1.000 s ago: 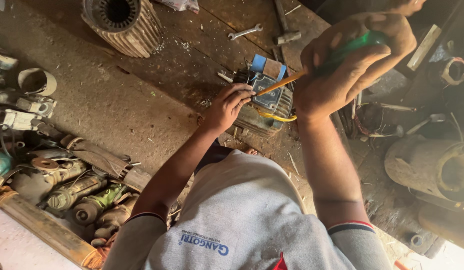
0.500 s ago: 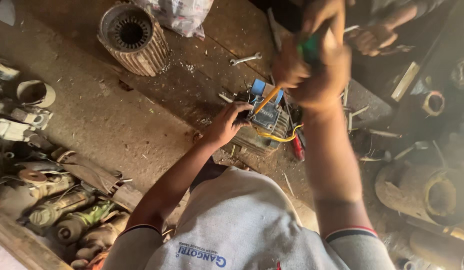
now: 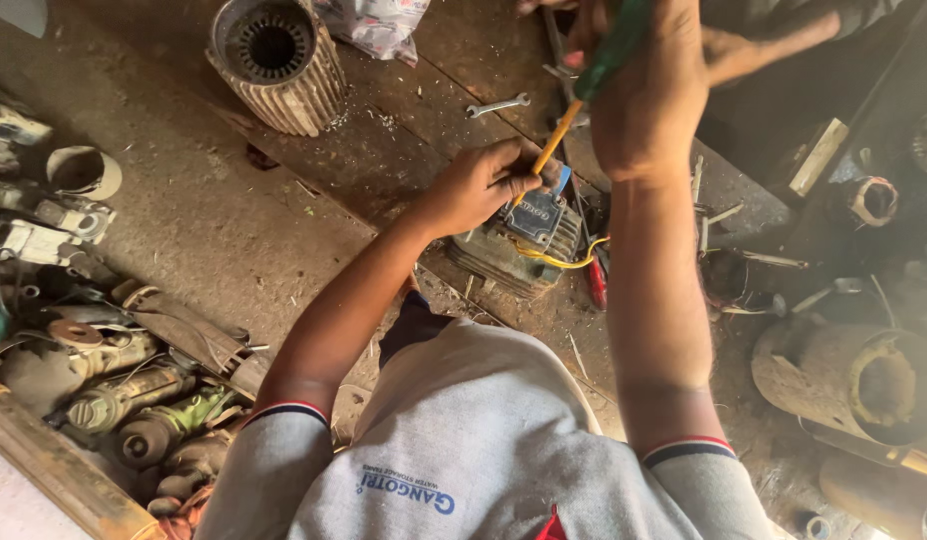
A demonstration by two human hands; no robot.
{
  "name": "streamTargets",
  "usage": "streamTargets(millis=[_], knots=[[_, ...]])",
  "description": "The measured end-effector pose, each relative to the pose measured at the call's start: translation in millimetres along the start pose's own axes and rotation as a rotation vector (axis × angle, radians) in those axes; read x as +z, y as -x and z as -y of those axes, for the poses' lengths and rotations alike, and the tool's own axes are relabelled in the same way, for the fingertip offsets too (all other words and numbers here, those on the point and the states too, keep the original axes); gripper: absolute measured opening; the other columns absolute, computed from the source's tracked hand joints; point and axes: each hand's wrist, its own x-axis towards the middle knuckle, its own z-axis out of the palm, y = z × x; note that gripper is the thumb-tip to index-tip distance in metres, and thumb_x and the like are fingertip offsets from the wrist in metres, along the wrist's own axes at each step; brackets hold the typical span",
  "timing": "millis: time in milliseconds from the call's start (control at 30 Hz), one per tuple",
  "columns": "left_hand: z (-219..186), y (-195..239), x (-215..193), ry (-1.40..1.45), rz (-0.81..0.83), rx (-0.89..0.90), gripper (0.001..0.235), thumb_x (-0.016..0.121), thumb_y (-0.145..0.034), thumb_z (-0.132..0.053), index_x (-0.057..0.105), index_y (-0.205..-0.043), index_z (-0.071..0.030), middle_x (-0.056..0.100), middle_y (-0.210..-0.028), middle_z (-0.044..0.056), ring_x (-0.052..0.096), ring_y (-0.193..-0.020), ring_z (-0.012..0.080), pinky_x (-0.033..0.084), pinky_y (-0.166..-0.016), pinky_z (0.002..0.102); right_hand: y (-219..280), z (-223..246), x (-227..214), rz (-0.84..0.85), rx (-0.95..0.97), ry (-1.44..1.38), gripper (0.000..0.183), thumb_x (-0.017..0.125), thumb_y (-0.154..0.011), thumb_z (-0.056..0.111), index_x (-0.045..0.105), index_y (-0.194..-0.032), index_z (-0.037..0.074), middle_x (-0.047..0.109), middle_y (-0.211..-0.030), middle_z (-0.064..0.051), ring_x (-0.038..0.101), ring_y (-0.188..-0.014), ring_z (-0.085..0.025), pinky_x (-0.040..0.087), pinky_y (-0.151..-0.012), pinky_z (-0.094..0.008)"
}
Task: The person uses a hammer to tap a motor stator on a workbench, then removes a terminal box cover with a screwdriver and uses pliers to adjust internal wires. The person handles the stator and motor housing while working on the electrical connections.
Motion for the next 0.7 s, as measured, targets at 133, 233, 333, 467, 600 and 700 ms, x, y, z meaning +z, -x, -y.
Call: streamTargets(millis=[133, 233, 333, 467, 600, 700], knots=[[-0.6, 4.1, 6.1, -0.021, -0.064, -0.002, 0.024, 0.079, -0.095, -0.012, 0.059, -0.106, -0.003, 0.074, -0.098, 0.002, 0.073, -0.091, 0.0135, 0.063, -0.085, 0.031, 5.9, 2.2, 10.4, 0.067, -0.022, 0.042, 0.048, 0.043, -0.113, 0.051, 0.056, -0.097, 0.008, 0.042, -0.056, 0.001, 0.037, -0.043, -0.007, 0.033, -0.047, -0.024], [-4.6, 1.6, 12.6, -0.123, -0.154, 0.031, 0.033, 0.085, -0.087, -0.012, 0.055, -0.098, -0.002, 0.075, -0.095, 0.004, 0.072, -0.089, 0.0146, 0.059, -0.082, 0.033, 5.8, 1.9, 14.0, -0.034, -0.158, 0.156, 0.048, 0.042, -0.107, 0.05, 0.057, -0.103, 0.004, 0.043, -0.063, -0.004, 0.041, -0.05, -0.015, 0.037, -0.051, -0.029], [-5.3, 1.2, 20.3, -0.217, -0.264, -0.016, 0.035, 0.087, -0.084, -0.015, 0.058, -0.1, -0.004, 0.074, -0.089, 0.005, 0.073, -0.083, 0.015, 0.06, -0.078, 0.032, 6.4, -0.7, 10.6, -0.146, -0.178, 0.25, 0.042, 0.044, -0.116, 0.038, 0.054, -0.103, 0.0, 0.04, -0.068, -0.01, 0.037, -0.057, -0.023, 0.034, -0.058, -0.035], [-8.5, 8.3, 21.7, -0.223, -0.114, 0.08, 0.023, 0.069, -0.102, -0.007, 0.061, -0.124, -0.003, 0.074, -0.113, 0.012, 0.073, -0.104, 0.0182, 0.06, -0.088, 0.033, 4.4, 6.8, 4.9, -0.053, -0.006, -0.001, 0.052, 0.044, -0.111, 0.047, 0.057, -0.105, -0.004, 0.044, -0.064, -0.006, 0.042, -0.056, -0.018, 0.037, -0.062, -0.033], [-11.6, 11.6, 16.1, -0.232, -0.083, -0.007, 0.015, 0.068, -0.101, -0.006, 0.067, -0.115, -0.004, 0.079, -0.108, 0.012, 0.075, -0.101, 0.0165, 0.059, -0.085, 0.031, 6.0, 3.0, 9.0, 0.054, -0.041, 0.055, 0.056, 0.042, -0.111, 0.054, 0.058, -0.098, 0.001, 0.044, -0.061, -0.002, 0.043, -0.052, -0.012, 0.037, -0.059, -0.03], [-13.6, 6.5, 15.9, -0.184, -0.172, -0.167, 0.013, 0.078, -0.09, -0.011, 0.07, -0.099, -0.006, 0.081, -0.097, 0.008, 0.078, -0.09, 0.0136, 0.061, -0.078, 0.028, 12.2, -4.6, 11.3, -0.004, -0.045, 0.095, 0.057, 0.04, -0.112, 0.054, 0.056, -0.092, 0.003, 0.044, -0.061, -0.001, 0.04, -0.052, -0.013, 0.034, -0.058, -0.03]])
